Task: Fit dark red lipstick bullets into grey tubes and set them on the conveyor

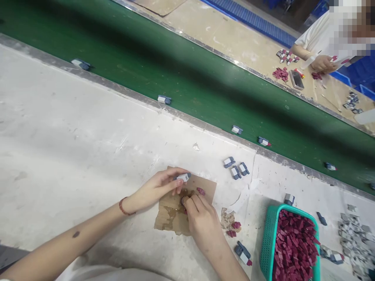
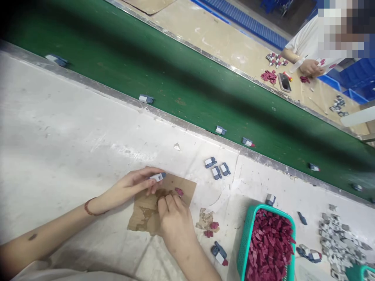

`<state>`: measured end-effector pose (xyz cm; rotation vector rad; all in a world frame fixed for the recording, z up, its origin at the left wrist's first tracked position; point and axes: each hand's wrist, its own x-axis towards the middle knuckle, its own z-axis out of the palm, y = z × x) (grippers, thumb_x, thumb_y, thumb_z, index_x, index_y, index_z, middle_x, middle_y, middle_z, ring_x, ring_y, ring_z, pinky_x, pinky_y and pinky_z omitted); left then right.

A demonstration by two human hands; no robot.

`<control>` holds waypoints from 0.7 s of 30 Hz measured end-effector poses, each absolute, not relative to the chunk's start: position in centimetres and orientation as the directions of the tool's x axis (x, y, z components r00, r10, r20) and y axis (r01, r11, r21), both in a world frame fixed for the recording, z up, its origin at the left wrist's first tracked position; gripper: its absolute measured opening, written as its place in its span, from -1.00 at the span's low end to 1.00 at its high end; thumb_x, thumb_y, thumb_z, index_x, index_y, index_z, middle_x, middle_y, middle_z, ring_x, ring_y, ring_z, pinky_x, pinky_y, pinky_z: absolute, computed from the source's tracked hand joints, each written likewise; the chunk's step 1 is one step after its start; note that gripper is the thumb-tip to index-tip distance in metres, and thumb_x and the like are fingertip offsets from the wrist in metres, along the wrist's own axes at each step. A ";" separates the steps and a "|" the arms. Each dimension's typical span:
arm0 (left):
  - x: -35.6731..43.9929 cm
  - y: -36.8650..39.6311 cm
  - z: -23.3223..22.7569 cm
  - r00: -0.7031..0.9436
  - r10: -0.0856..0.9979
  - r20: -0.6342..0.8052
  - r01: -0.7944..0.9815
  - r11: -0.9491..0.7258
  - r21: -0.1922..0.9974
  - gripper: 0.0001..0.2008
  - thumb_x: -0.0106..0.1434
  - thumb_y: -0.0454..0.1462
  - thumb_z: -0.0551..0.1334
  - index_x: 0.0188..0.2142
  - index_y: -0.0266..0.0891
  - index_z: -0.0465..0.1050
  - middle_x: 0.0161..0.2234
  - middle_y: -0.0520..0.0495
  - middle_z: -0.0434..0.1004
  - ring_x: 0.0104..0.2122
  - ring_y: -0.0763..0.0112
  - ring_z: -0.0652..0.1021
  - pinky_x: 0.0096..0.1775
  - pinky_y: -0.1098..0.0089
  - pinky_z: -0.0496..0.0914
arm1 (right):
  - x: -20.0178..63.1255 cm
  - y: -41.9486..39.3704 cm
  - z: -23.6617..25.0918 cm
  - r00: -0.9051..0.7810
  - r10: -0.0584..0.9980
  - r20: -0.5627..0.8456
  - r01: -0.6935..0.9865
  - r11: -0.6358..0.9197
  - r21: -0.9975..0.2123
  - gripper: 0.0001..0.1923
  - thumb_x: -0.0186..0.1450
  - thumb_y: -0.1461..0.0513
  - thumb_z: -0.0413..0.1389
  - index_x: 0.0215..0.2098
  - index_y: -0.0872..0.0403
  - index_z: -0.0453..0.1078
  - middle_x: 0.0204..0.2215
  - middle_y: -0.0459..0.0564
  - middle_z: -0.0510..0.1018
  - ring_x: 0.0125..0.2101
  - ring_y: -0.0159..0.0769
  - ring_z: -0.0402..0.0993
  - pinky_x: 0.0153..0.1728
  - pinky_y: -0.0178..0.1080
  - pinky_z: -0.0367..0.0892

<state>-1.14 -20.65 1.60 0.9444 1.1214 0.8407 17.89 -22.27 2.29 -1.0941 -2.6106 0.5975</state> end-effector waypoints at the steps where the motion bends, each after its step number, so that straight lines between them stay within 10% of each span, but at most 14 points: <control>1: -1.1 -20.8 1.5 0.238 0.920 -0.311 -0.056 0.333 0.941 -0.63 0.30 -0.02 0.17 -0.14 -0.29 0.47 -0.38 -0.08 0.51 -0.50 0.42 0.45 -0.42 0.39 0.38 | 18.1 -22.1 2.4 -0.678 0.734 0.046 0.598 0.587 -0.546 -0.73 0.34 0.46 -0.08 -0.32 0.08 0.40 -0.47 -0.01 0.50 -0.41 -0.24 0.45 -0.40 -0.28 0.40; 7: -0.8 -21.5 1.2 0.324 0.944 -0.061 0.161 0.009 0.987 -0.47 0.41 0.04 -0.12 -0.52 -0.23 0.26 -0.59 0.04 0.28 -0.57 0.46 0.29 -0.47 0.42 0.25 | 19.9 -21.2 3.6 -0.386 0.922 0.025 0.291 0.147 -0.945 -0.90 0.35 0.27 0.12 -0.23 0.02 0.50 -0.33 -0.04 0.64 -0.30 -0.28 0.58 -0.28 -0.28 0.48; 21: -0.6 -21.8 0.5 0.457 0.879 0.137 0.275 -0.287 0.918 -0.49 0.47 -0.03 -0.20 -0.39 -0.25 0.33 -0.54 -0.02 0.43 -0.58 0.42 0.41 -0.49 0.46 0.27 | 18.6 -21.1 3.4 -0.375 0.922 0.096 0.226 0.191 -0.955 -0.87 0.33 0.31 0.12 -0.25 0.04 0.52 -0.35 -0.01 0.64 -0.32 -0.30 0.58 -0.27 -0.30 0.49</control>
